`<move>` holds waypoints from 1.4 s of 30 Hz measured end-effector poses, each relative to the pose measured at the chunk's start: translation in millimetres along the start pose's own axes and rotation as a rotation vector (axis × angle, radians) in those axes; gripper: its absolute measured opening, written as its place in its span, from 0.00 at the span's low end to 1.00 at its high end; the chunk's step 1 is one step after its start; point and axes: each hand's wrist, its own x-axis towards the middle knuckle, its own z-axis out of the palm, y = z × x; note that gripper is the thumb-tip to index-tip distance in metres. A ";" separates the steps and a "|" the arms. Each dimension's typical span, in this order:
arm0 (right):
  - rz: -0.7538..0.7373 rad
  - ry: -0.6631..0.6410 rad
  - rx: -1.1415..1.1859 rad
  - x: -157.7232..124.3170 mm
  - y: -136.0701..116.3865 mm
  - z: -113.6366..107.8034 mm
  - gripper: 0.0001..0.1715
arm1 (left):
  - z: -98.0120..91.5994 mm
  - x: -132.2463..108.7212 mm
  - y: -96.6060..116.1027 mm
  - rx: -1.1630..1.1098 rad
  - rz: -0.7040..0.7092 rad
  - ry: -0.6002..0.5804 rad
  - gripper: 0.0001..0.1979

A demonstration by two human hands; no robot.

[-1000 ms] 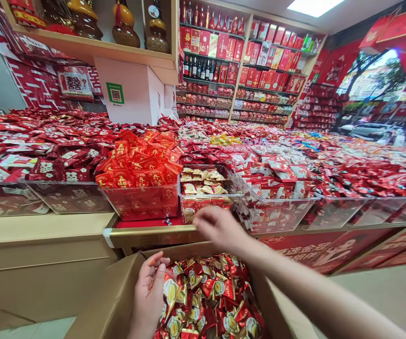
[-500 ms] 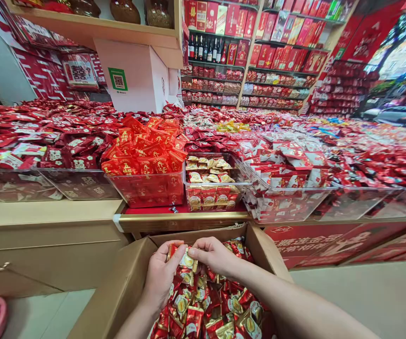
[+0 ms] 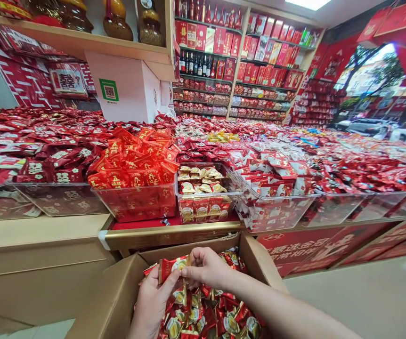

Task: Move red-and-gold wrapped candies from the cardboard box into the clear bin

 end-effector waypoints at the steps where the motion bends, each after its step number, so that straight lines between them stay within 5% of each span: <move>1: -0.092 0.050 -0.140 -2.7 -1.7 -1.7 0.15 | -2.7 0.8 -1.6 0.090 0.023 0.002 0.13; 4: -0.437 0.113 -0.443 -13.5 -12.2 -6.9 0.27 | -9.1 3.0 -4.4 0.292 0.097 -0.026 0.15; 7: -0.589 -0.036 -0.561 -21.6 -25.2 -10.4 0.37 | -12.2 3.6 -5.1 0.423 0.189 -0.056 0.16; 10: -0.606 -0.130 -0.718 -23.7 -32.6 -10.1 0.30 | -13.2 2.8 -5.1 0.644 0.279 -0.093 0.12; 13: -0.588 -0.114 -0.978 -23.7 -33.6 -7.1 0.10 | -12.1 1.3 -5.4 0.804 0.346 -0.179 0.06; 19: -0.655 -0.119 -1.137 -30.6 -62.0 -27.6 0.05 | -10.7 -0.7 -12.5 0.667 0.353 -0.256 0.15; 23: -0.670 0.178 -1.115 -28.5 -120.9 -80.7 0.10 | -14.1 1.4 -20.5 0.588 0.297 -0.182 0.15; 25: -0.602 0.404 -1.204 -21.3 -147.4 -110.0 0.10 | -15.8 3.2 -23.2 0.615 0.289 -0.152 0.13; 27: -0.500 0.483 -1.358 -11.3 -163.4 -132.8 0.09 | -17.7 5.0 -25.1 0.653 0.287 -0.152 0.13; 33: -0.280 0.334 -1.676 14.5 -158.1 -151.7 0.09 | -22.4 7.8 -26.1 0.810 0.328 -0.161 0.13; 42: 0.024 0.125 -1.679 28.9 -144.3 -146.4 0.12 | -21.6 7.8 -26.8 0.937 0.300 -0.198 0.14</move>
